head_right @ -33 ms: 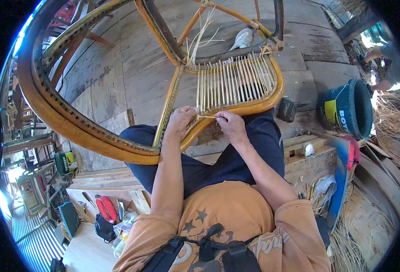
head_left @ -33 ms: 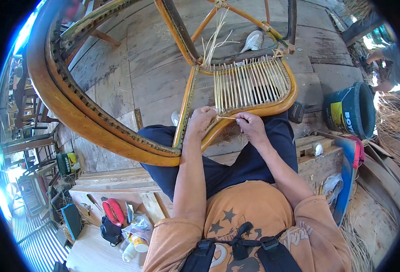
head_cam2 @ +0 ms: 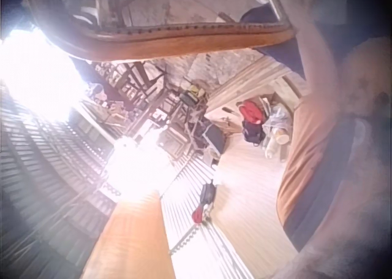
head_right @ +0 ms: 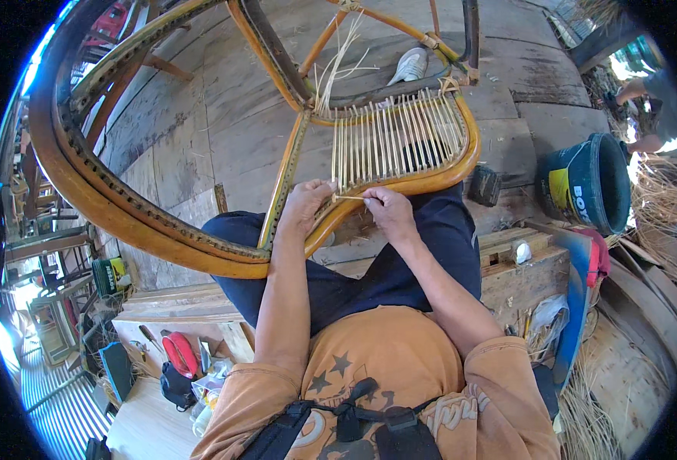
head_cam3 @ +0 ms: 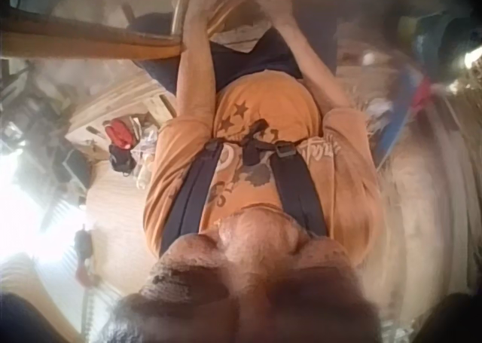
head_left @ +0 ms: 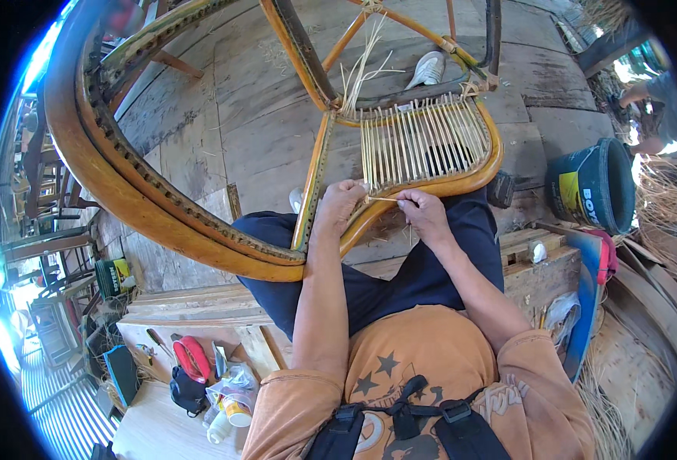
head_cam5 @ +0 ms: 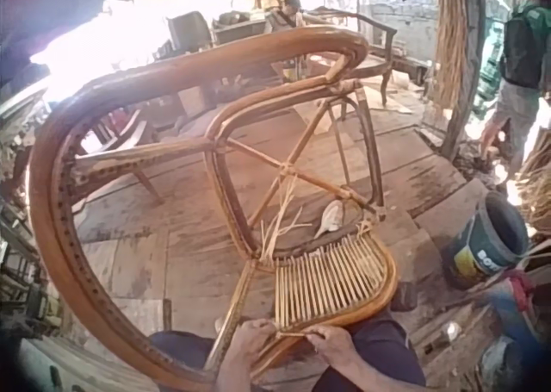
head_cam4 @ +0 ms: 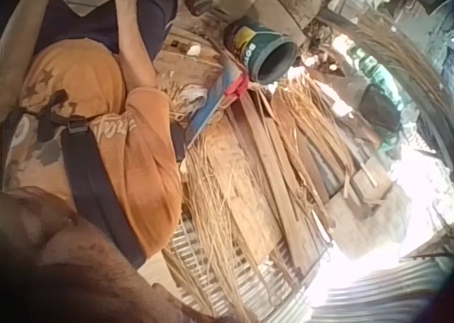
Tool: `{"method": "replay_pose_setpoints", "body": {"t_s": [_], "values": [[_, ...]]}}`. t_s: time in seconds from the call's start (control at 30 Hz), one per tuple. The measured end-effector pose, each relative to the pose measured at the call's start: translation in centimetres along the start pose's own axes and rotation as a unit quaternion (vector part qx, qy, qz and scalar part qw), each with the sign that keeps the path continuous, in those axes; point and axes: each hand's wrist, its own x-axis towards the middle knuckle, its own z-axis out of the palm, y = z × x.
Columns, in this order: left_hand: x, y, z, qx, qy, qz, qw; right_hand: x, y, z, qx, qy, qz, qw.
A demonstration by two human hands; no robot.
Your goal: Repairing and weaving the rattan seat of a wooden chair.
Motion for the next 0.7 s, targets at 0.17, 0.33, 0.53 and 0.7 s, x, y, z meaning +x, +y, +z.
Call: {"method": "replay_pose_setpoints", "body": {"t_s": [0.17, 0.33, 0.53, 0.7], "values": [[-0.48, 0.58, 0.63, -0.023, -0.007, 0.002, 1.0, 0.11, 0.3, 0.02, -0.025, 0.017, -0.04, 0.999], [-0.53, 0.64, 0.55, -0.062, -0.021, -0.007, 0.998, 0.3, 0.45, 0.08, 0.022, 0.0, 0.017, 1.0], [-0.37, 0.54, 0.55, -0.031, -0.01, -0.014, 0.999, -0.15, 0.38, -0.16, 0.015, 0.013, 0.016, 1.0], [-0.51, 0.61, 0.79, -0.025, 0.006, -0.001, 1.0, -0.08, -0.41, -0.03, 0.002, 0.017, 0.016, 1.0]]}}
